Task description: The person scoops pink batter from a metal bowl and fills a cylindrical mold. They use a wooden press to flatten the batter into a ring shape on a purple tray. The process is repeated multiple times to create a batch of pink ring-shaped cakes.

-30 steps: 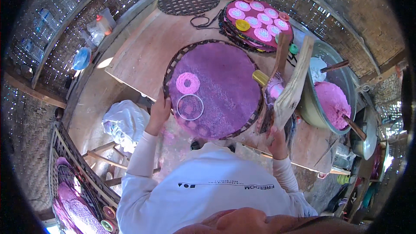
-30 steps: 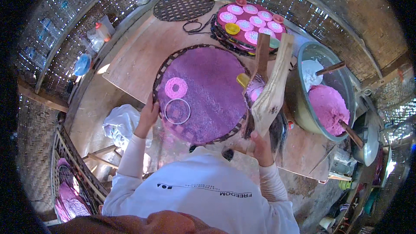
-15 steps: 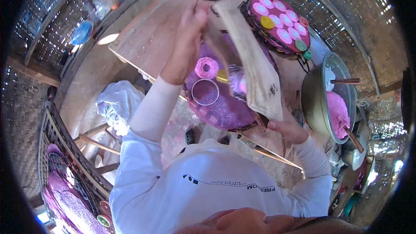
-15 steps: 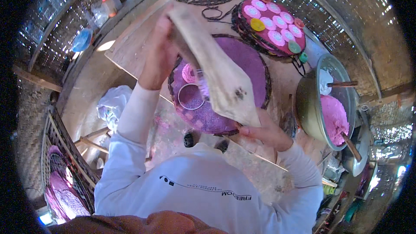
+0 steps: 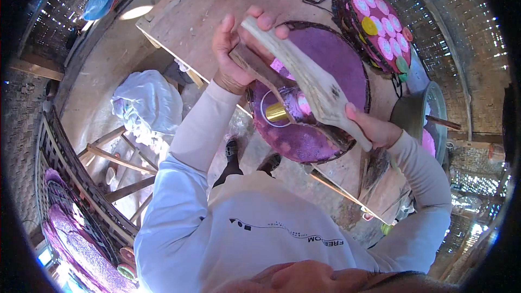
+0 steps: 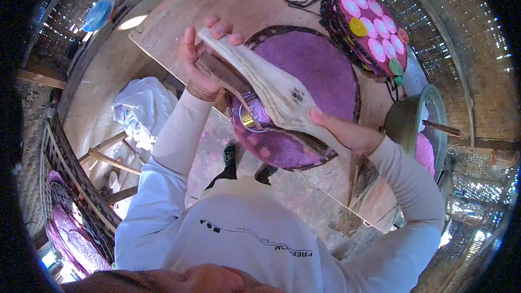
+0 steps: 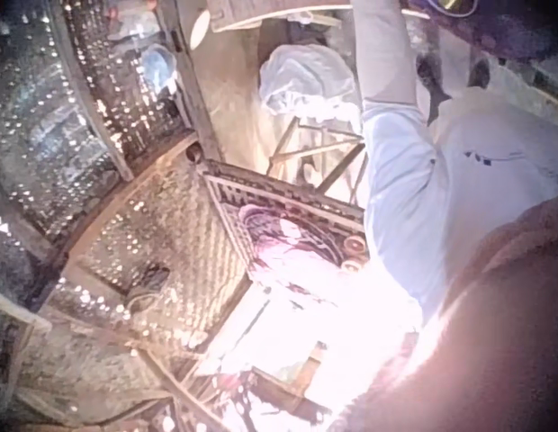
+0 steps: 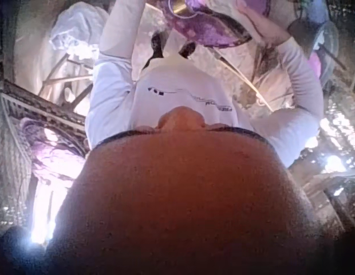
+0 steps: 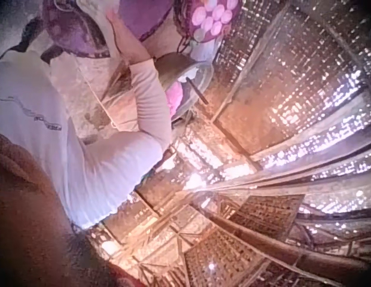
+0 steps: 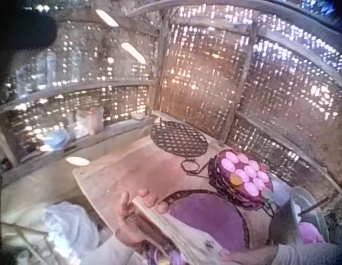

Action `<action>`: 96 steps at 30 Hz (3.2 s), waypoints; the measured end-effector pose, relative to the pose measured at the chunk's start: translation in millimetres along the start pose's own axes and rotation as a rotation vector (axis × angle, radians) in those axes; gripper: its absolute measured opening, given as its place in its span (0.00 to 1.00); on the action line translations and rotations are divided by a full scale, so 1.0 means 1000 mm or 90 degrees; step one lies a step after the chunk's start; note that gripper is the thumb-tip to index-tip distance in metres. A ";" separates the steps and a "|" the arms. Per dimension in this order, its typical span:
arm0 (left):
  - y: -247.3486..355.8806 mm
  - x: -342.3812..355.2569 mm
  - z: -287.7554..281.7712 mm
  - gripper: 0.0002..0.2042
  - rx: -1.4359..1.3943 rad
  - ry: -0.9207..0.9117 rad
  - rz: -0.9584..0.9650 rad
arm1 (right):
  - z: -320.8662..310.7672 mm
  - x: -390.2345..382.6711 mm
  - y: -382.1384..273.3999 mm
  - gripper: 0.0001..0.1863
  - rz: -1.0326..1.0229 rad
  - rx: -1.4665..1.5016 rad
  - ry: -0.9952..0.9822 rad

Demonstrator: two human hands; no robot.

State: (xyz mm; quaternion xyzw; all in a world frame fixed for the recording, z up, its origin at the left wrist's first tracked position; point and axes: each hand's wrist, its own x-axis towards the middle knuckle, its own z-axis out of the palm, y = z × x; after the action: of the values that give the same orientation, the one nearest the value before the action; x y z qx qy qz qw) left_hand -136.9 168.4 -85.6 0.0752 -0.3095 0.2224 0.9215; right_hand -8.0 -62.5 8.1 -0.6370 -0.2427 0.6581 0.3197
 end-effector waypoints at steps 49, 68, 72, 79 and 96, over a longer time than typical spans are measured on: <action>-0.002 -0.022 -0.014 0.28 0.095 0.186 -0.014 | -0.016 -0.005 0.017 0.32 -0.076 -0.278 0.181; -0.016 -0.065 0.083 0.14 0.993 0.432 0.050 | 0.032 0.054 0.113 0.20 -0.450 -0.786 0.475; -0.010 -0.076 0.085 0.13 0.935 0.566 0.026 | 0.036 0.056 0.114 0.19 -0.447 -0.834 0.478; -0.010 -0.075 0.086 0.12 0.994 0.519 0.017 | 0.030 0.075 0.109 0.18 -0.442 -0.729 0.468; -0.016 -0.076 0.079 0.15 0.955 0.554 -0.052 | 0.052 0.099 0.092 0.47 -0.412 -0.609 0.458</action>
State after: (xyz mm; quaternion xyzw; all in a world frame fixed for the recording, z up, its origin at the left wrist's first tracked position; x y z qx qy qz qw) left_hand -225.9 104.5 -68.8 0.5821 0.3020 0.3436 0.6723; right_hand -68.5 -47.9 -122.8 -0.7828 -0.5640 0.0969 0.2446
